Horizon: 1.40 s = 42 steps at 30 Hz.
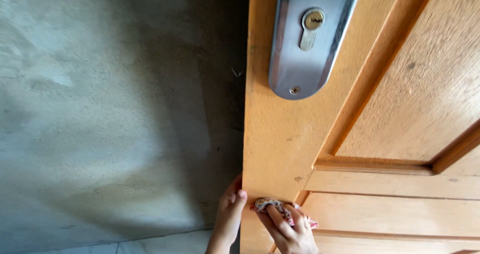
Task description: Wiping and cleaning a wooden door and its handle with a cloth.
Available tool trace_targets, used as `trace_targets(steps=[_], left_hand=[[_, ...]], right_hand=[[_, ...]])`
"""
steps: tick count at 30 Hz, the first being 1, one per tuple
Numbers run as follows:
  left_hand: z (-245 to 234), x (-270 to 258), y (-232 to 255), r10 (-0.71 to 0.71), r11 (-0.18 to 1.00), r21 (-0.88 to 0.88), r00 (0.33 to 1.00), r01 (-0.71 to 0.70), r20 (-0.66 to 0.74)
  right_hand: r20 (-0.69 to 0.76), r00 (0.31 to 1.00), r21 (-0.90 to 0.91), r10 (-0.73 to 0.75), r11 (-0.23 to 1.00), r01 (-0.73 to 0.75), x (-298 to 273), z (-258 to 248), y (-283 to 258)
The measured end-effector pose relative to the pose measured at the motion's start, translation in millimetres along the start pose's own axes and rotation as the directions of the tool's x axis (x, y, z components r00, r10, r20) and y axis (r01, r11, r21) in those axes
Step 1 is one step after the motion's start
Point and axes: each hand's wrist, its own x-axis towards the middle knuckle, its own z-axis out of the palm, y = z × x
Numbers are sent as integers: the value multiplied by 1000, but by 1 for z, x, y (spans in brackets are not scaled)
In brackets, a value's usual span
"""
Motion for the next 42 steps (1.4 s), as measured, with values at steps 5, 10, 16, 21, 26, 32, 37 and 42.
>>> trace_targets(steps=[5,10,16,21,26,32,37,42], left_hand=[[1,-1,-1,-3,1000,-25,1000,4,5],[-4,-3,-7,21,1000,-19,998,-20,53],[11,-4,2,75,997,-15,997,-74,8],[73,-24,19,534,770,595,744,-231,-402],[143,-33,9,770,276,898,638,-343,7],[194,-21,-13,703,4,836,596,-548,387],[239,-10,-35,697,-116,799,526,-590,489],[261,6,-70,611,-198,716,487,-669,624]], right_hand=[[23,1000,-114,18,993,-16,50,-31,16],[-91,982,-35,165,985,-169,46,-25,-2],[57,988,114,146,982,-151,2,-13,9],[-370,676,274,637,770,-576,49,-52,54],[-326,851,53,412,907,-419,36,-58,63],[-474,262,482,841,496,-722,39,-112,136],[-239,-145,737,960,81,-671,-31,-81,161],[-530,635,-31,561,736,-676,-42,-114,207]])
